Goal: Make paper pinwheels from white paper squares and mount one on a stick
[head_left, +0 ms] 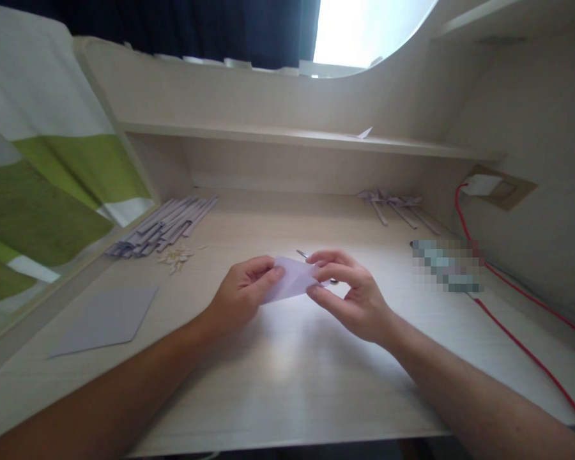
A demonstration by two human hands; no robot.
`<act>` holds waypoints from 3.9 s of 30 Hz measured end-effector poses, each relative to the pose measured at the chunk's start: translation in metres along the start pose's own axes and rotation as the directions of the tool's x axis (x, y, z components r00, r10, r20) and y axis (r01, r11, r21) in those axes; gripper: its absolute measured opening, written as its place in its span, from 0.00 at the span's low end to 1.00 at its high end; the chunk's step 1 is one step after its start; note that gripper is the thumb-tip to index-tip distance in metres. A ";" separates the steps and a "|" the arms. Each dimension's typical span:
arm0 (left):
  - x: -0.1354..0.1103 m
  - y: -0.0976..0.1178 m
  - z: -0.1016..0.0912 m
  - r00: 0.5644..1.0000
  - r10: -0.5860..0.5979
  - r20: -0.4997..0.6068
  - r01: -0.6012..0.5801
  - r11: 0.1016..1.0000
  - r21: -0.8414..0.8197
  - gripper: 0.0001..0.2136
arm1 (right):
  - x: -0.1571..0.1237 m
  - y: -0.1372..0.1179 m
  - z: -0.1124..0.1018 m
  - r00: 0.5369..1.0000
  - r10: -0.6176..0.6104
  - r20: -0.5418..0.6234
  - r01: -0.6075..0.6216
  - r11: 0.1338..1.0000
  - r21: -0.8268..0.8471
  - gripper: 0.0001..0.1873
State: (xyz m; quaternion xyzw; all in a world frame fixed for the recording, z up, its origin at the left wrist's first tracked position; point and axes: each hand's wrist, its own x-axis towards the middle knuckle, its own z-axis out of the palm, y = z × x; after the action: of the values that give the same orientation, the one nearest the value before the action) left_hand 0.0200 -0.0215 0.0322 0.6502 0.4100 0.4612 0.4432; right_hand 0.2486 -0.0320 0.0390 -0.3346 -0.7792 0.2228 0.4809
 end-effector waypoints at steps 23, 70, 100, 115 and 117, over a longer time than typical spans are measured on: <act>0.002 0.005 -0.003 0.972 0.071 0.223 -0.073 0.997 0.002 0.15 | 0.000 -0.002 0.001 0.986 0.107 0.129 -0.109 0.994 0.010 0.07; -0.005 0.003 0.000 0.981 0.082 0.175 -0.108 0.984 0.145 0.12 | -0.002 0.000 0.005 0.988 0.100 0.115 -0.093 0.993 -0.066 0.10; -0.007 0.003 0.004 0.993 0.117 0.022 -0.118 0.986 0.120 0.08 | -0.004 0.003 0.006 0.984 0.171 0.038 -0.173 0.983 0.065 0.08; -0.007 0.001 0.004 0.993 0.121 0.009 -0.121 0.985 0.121 0.08 | -0.005 0.004 0.008 0.986 0.164 0.018 -0.164 0.985 0.052 0.08; -0.007 0.001 0.004 0.992 0.127 0.002 -0.126 0.984 0.126 0.08 | -0.005 0.004 0.008 0.985 0.173 0.011 -0.173 0.983 0.062 0.08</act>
State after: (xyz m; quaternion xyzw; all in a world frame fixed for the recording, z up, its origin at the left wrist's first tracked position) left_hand 0.0225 -0.0298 0.0311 0.7002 0.3976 0.4635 0.3699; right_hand 0.2445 -0.0334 0.0294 -0.3851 -0.7412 0.2890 0.4677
